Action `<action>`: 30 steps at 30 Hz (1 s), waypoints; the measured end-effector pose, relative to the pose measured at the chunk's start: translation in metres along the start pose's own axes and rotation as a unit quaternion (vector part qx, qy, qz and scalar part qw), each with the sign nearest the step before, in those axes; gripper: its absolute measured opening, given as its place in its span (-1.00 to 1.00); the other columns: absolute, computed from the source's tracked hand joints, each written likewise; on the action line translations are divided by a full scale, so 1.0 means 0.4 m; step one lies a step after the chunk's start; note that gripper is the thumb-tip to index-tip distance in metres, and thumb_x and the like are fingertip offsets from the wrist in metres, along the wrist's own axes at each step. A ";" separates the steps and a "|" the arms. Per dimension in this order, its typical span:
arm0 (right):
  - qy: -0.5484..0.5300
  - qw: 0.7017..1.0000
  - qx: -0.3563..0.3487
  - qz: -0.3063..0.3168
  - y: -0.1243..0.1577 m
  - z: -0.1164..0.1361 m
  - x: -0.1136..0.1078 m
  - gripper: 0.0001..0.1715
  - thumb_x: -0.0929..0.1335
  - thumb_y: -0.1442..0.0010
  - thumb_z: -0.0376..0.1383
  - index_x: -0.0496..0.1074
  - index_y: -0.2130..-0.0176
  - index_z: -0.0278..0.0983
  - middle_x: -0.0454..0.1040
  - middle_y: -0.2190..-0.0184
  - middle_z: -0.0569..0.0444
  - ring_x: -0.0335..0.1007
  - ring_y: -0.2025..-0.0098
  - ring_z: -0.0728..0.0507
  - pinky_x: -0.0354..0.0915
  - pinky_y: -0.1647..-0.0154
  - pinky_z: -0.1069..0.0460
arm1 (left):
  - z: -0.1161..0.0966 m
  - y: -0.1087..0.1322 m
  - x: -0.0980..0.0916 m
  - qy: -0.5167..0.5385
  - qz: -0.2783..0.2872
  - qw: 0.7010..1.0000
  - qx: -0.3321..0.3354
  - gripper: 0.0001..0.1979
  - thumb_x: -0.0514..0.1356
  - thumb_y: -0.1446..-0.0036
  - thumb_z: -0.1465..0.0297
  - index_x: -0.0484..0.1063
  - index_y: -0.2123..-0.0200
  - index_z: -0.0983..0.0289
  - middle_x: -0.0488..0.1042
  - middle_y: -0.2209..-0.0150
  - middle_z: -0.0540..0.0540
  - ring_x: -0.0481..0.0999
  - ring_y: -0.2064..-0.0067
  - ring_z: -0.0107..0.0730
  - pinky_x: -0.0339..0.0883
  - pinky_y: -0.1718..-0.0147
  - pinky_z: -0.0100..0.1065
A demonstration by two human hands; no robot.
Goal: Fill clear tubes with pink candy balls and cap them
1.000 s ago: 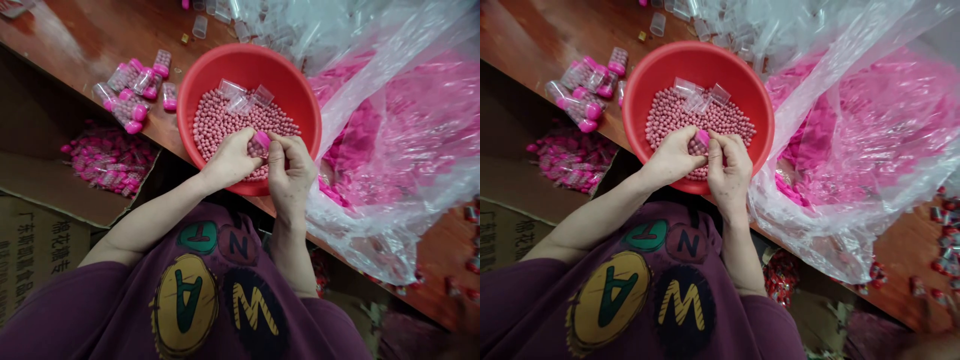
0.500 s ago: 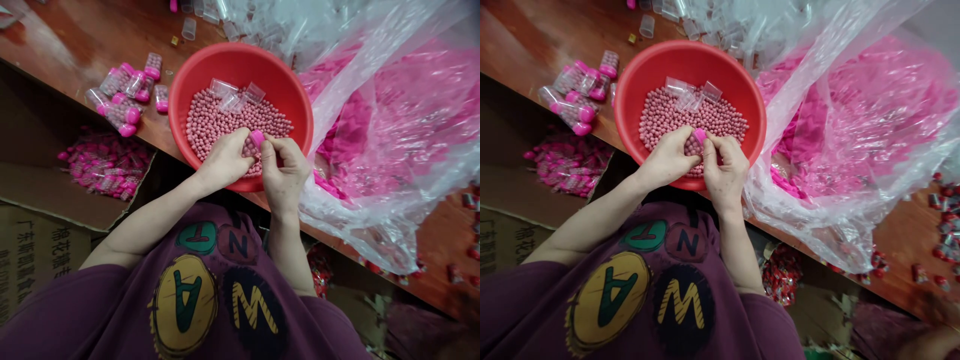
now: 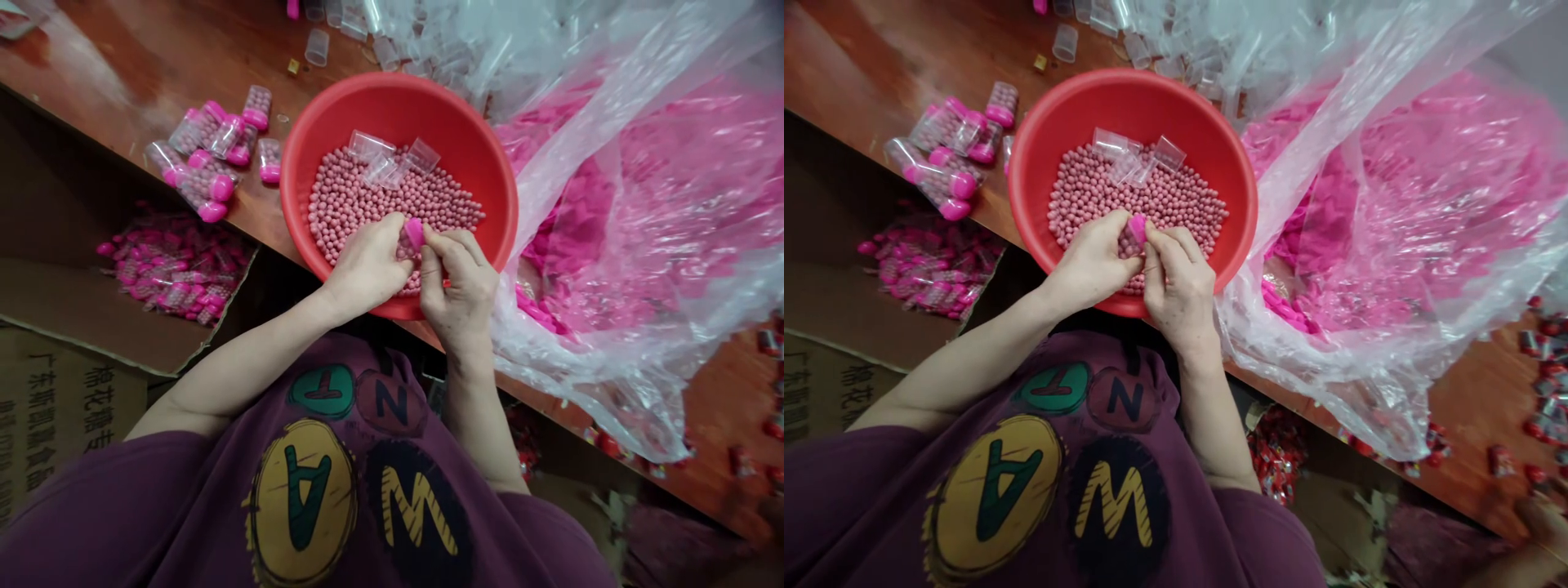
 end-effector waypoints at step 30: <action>0.136 0.985 0.063 0.089 0.028 -0.033 0.054 -0.07 0.44 -0.34 -0.07 0.15 -0.52 -0.24 0.36 -0.38 -0.31 0.27 -0.49 -0.53 0.17 -0.59 -0.57 | -0.013 0.003 0.039 0.321 0.167 0.929 -0.083 -0.78 0.33 -0.35 0.51 0.41 0.36 0.29 0.35 0.41 -0.04 0.33 0.37 -0.53 0.17 0.37 -0.43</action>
Point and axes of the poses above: each hand's wrist, its own y-axis away from the middle knuckle, its own x-axis out of the palm, z = x × y, the point moved 6 cm from there along -y, towards the middle knuckle
